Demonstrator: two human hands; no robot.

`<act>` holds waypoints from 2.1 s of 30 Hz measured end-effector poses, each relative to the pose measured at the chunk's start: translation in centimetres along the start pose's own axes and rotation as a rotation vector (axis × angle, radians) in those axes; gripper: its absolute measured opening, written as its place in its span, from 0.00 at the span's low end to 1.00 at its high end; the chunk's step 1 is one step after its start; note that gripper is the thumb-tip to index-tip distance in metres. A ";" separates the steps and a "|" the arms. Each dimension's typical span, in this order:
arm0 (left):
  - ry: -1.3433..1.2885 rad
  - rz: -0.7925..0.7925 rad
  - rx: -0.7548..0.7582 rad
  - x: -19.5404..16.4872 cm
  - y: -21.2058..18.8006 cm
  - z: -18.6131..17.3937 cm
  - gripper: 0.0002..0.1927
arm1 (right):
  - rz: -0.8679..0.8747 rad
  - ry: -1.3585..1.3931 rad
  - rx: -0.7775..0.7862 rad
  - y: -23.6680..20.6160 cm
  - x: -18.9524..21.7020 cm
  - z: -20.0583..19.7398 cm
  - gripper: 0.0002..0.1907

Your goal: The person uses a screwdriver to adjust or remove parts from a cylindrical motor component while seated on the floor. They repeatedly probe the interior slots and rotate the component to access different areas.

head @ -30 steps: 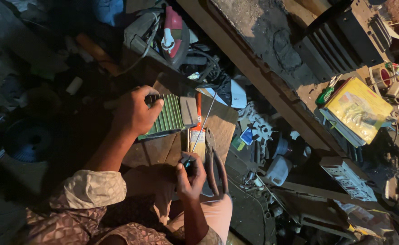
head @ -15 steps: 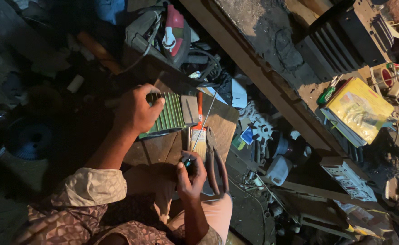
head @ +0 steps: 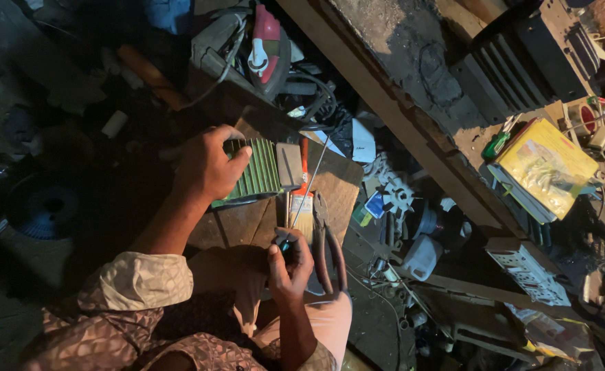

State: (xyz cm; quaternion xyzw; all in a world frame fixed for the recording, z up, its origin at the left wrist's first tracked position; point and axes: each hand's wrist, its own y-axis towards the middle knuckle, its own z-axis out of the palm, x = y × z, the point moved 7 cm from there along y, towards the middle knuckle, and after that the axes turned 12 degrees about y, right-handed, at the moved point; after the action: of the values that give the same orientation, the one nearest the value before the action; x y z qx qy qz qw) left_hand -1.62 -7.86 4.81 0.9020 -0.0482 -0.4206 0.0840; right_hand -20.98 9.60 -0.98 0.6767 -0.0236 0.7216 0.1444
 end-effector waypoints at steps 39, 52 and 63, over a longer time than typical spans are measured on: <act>-0.054 -0.002 0.009 -0.6 0.0 -0.7 0.16 | -0.011 -0.002 0.006 -0.1 0.1 0.1 0.11; -0.039 -0.007 0.002 -0.7 0.0 -0.7 0.15 | -0.006 -0.007 0.009 0.0 0.2 0.2 0.11; -0.026 -0.055 0.068 -0.2 0.0 0.0 0.16 | -0.019 -0.032 -0.003 -0.2 0.0 0.0 0.11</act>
State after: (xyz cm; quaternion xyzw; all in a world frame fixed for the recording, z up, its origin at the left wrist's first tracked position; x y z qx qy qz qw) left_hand -1.72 -7.86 4.97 0.8999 -0.0386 -0.4324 0.0410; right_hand -20.92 9.75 -0.97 0.6880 -0.0205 0.7093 0.1521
